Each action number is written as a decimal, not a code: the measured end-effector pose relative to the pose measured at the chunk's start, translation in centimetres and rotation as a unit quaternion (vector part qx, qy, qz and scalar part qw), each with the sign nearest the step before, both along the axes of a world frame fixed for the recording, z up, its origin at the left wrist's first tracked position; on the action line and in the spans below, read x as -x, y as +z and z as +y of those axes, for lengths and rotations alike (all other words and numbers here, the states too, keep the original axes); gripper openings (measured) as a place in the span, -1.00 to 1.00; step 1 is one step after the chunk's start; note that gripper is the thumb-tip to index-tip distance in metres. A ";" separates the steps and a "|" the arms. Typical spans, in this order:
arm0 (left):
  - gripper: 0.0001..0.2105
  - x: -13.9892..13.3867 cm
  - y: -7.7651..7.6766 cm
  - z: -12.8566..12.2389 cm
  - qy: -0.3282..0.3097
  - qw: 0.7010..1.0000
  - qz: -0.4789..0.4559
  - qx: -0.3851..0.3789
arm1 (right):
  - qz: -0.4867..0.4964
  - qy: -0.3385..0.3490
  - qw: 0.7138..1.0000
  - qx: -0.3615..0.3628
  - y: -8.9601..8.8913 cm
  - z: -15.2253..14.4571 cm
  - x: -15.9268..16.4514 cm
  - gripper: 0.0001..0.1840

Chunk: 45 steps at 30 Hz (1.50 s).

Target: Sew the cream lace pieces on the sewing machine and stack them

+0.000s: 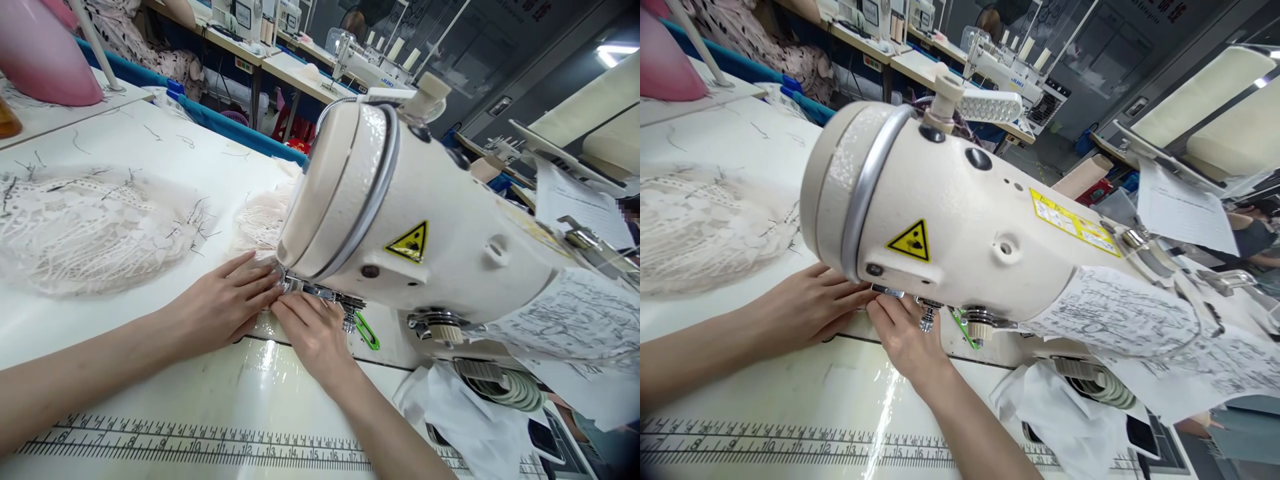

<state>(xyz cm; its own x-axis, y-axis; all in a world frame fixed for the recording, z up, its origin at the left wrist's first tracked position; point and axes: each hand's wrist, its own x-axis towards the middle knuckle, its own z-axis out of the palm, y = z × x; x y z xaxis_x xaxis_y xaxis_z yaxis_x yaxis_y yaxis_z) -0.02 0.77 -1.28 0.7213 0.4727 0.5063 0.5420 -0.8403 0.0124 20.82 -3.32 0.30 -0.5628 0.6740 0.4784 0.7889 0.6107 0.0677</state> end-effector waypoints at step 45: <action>-0.65 -0.3 0.1 -0.9 -0.001 1.000 0.000 -0.003 | 0.100 -0.028 0.991 0.088 -0.8 0.7 -2.4 -0.76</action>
<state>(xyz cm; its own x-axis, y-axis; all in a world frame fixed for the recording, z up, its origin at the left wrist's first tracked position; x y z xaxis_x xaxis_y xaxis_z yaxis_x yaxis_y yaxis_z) 0.27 -0.09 -1.17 0.7216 0.4687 0.5096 0.5407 -0.8412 0.0080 23.20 -2.62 -0.45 -0.4286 0.7837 0.4496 0.8083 0.5549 -0.1966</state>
